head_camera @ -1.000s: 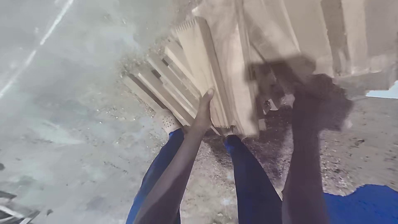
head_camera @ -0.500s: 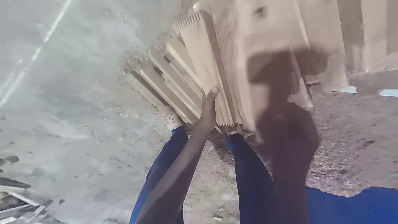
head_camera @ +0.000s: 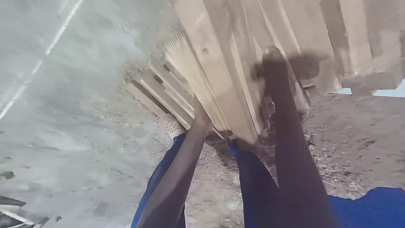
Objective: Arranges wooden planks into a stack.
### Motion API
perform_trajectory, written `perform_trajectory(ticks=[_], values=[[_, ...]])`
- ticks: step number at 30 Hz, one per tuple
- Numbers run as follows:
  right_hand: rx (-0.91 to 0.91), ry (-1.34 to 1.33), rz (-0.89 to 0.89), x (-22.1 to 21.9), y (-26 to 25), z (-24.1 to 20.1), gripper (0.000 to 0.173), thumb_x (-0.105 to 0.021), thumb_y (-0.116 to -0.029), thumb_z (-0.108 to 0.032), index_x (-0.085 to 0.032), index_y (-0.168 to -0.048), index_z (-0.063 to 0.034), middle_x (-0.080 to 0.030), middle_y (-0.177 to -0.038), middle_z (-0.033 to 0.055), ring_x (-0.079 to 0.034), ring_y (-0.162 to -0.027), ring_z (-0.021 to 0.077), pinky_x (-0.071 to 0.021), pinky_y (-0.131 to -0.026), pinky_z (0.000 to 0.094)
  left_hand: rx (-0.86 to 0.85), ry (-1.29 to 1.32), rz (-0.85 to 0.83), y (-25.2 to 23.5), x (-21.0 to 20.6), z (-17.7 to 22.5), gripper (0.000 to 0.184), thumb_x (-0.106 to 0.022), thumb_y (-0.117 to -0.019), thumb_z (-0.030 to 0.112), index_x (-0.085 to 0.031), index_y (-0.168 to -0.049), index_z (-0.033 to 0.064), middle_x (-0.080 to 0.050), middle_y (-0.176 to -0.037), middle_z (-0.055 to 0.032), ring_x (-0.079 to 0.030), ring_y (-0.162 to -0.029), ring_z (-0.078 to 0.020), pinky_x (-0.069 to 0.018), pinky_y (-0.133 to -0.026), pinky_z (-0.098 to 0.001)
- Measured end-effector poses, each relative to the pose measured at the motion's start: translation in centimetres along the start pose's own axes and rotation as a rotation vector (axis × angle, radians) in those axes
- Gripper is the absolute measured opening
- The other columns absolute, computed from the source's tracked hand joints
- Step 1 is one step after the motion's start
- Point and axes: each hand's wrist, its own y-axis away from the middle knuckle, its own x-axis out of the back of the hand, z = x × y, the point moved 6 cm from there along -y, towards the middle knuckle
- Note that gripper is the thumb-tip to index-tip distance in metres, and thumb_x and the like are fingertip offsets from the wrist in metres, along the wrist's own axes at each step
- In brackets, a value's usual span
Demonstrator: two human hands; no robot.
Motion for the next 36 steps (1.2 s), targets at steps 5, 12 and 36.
perform_trajectory(ticks=[5,12,36], values=[[-0.068,-0.030,-0.130,-1.9,0.2,-1.7,0.061,-0.027,-0.1094,-0.049,-0.058,-0.138,-0.0065,-0.060,-0.136,0.0214,-0.056,-0.128,0.0364,-0.0413,-0.103,0.0613,0.028,0.030,-0.168,-3.8,2.3,-1.7,0.079,-0.013,-0.0960,0.079,-0.061,-0.125,0.0222,-0.069,-0.111,-0.0025,-0.067,-0.103,-0.0168,-0.0579,-0.084,-0.0439],[-0.171,-0.022,-0.138,-2.4,1.0,-1.5,0.060,-0.032,-0.1072,-0.052,-0.057,-0.139,-0.0069,-0.062,-0.130,0.0235,-0.059,-0.121,0.0394,-0.0430,-0.098,0.0638,-0.024,-0.058,-0.127,-1.0,0.4,1.0,0.071,-0.008,-0.1010,0.069,-0.060,-0.114,0.0219,-0.070,-0.094,0.0002,-0.069,-0.087,-0.0126,-0.0596,-0.073,-0.0363],[0.516,-0.115,0.186,-1.2,2.9,-0.4,0.040,-0.040,-0.1092,-0.025,-0.066,-0.113,0.0046,-0.068,-0.093,0.0139,-0.064,-0.081,0.0098,-0.0504,-0.068,0.0189,-0.067,-0.050,-0.149,1.6,-2.6,0.0,0.069,-0.009,-0.1077,0.056,-0.040,-0.151,0.0114,-0.059,-0.135,-0.0092,-0.059,-0.116,-0.0123,-0.0516,-0.097,-0.0338]])
